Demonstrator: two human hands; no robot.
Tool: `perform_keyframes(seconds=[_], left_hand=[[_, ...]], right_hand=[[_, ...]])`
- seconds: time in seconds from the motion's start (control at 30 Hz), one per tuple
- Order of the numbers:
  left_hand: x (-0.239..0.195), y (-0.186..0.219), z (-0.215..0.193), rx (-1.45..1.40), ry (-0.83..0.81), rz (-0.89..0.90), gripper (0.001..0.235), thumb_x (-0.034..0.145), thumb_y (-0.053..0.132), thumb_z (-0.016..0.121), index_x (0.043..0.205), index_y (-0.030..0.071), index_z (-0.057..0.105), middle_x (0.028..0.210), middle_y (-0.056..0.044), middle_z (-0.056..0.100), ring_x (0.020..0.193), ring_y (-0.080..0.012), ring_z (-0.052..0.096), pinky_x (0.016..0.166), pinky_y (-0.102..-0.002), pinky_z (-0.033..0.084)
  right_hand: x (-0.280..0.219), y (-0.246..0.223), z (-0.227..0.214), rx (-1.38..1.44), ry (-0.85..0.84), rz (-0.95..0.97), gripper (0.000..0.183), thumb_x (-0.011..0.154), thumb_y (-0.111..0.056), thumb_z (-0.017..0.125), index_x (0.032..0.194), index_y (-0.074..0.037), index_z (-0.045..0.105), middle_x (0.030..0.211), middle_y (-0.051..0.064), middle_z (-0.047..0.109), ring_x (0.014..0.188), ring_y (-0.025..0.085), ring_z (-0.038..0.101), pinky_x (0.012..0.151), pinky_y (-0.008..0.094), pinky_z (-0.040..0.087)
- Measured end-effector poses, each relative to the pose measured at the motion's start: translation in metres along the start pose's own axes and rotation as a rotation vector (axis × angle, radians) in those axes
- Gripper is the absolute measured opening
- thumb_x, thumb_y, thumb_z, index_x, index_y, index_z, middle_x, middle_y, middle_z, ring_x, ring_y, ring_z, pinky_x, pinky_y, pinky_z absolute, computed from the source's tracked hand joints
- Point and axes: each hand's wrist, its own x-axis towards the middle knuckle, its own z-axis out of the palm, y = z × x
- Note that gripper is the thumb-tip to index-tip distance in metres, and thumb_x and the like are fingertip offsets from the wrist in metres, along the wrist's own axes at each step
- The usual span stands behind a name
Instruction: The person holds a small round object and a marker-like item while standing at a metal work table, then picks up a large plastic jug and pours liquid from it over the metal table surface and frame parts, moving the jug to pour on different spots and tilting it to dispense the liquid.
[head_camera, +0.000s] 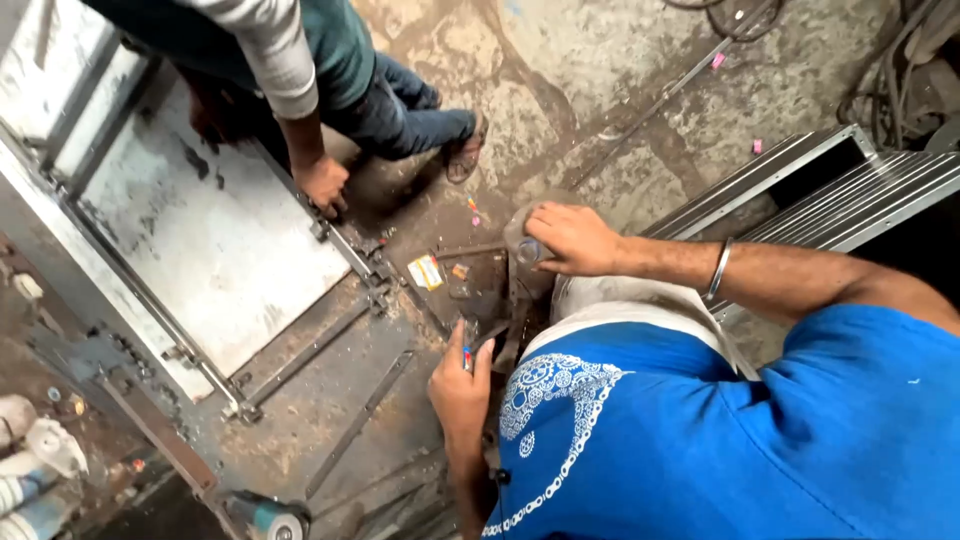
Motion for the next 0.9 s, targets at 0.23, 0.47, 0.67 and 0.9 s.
perform_keyframes(seconds=[0.23,0.47,0.67,0.9], left_hand=[[-0.016,0.003,0.004,0.046,0.019,0.065,0.055,0.092,0.042,0.071,0.135,0.009,0.065,0.116,-0.022,0.073,0.1,-0.0401,0.074,0.083,-0.046,0.057],[-0.073,-0.006,0.039,0.016,0.036,0.177,0.058,0.092,0.044,0.071,0.136,0.008,0.063,0.115,-0.024,0.073,0.099,-0.043,0.072,0.08,-0.049,0.057],[-0.113,-0.004,0.056,-0.003,-0.013,-0.084,0.087,0.08,0.051,0.078,0.152,0.013,0.046,0.089,-0.023,0.074,0.086,-0.0442,0.072,0.075,-0.052,0.055],[-0.149,-0.011,0.037,-0.153,0.259,-0.005,0.098,0.074,0.05,0.088,0.152,0.013,0.042,0.095,-0.019,0.076,0.085,-0.0427,0.073,0.068,-0.052,0.056]], right_hand=[[-0.033,-0.027,-0.003,0.028,0.274,-0.007,0.055,0.065,-0.022,0.086,0.109,-0.006,0.058,0.119,0.014,0.063,0.122,0.035,0.06,0.092,0.044,0.054],[-0.084,-0.083,0.007,0.064,0.409,0.05,0.057,0.068,-0.028,0.087,0.114,-0.007,0.06,0.121,0.013,0.065,0.121,0.035,0.062,0.092,0.044,0.054],[-0.109,-0.145,-0.015,0.111,0.285,-0.019,0.057,0.073,-0.036,0.088,0.114,-0.007,0.062,0.11,0.013,0.066,0.106,0.036,0.063,0.085,0.045,0.053],[-0.086,-0.24,-0.064,0.149,0.092,-0.452,0.059,0.075,-0.036,0.088,0.117,-0.002,0.063,0.116,0.016,0.068,0.109,0.037,0.066,0.091,0.044,0.053]])
